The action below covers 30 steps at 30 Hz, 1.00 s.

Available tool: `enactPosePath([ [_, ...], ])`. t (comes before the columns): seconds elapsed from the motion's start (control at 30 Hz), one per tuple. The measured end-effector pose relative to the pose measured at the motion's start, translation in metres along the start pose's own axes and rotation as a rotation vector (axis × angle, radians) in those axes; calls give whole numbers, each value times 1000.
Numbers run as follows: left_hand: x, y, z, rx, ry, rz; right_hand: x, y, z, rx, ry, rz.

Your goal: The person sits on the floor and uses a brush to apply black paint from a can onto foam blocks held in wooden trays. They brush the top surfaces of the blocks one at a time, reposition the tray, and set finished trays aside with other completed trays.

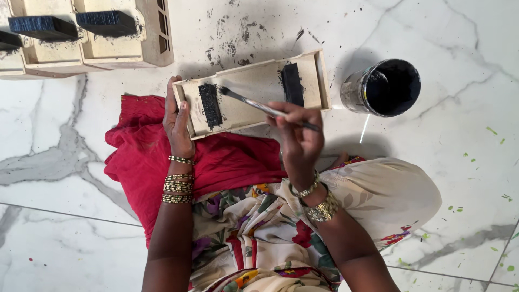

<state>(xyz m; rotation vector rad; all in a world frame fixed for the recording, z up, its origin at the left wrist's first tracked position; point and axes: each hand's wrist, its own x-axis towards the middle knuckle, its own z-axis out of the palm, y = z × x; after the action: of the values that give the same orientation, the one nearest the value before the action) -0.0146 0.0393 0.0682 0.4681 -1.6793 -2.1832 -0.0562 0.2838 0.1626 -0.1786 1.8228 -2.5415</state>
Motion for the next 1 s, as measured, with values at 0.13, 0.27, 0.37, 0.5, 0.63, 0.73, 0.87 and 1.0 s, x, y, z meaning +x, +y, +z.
enactPosePath([
  [0.13,2,-1,1,20,-28,32,4,4,9,81,-28,110],
  [0.27,2,-1,1,12,-12,17,1,-1,7,92,-17,52],
  [0.37,2,0,1,6,-5,-2,4,5,8,54,-14,50],
  [0.5,2,2,2,49,-11,3,1,16,11,91,-38,138],
  [0.63,3,2,3,19,6,1,-20,2,-3,-11,-46,185],
  [0.73,3,-1,1,24,-20,41,-26,-3,-6,-32,-24,165],
  [0.87,2,-6,-2,-4,0,-1,-21,0,2,-27,-18,180],
  [1.0,7,-12,-4,10,-12,43,-23,-7,-1,97,-30,216],
])
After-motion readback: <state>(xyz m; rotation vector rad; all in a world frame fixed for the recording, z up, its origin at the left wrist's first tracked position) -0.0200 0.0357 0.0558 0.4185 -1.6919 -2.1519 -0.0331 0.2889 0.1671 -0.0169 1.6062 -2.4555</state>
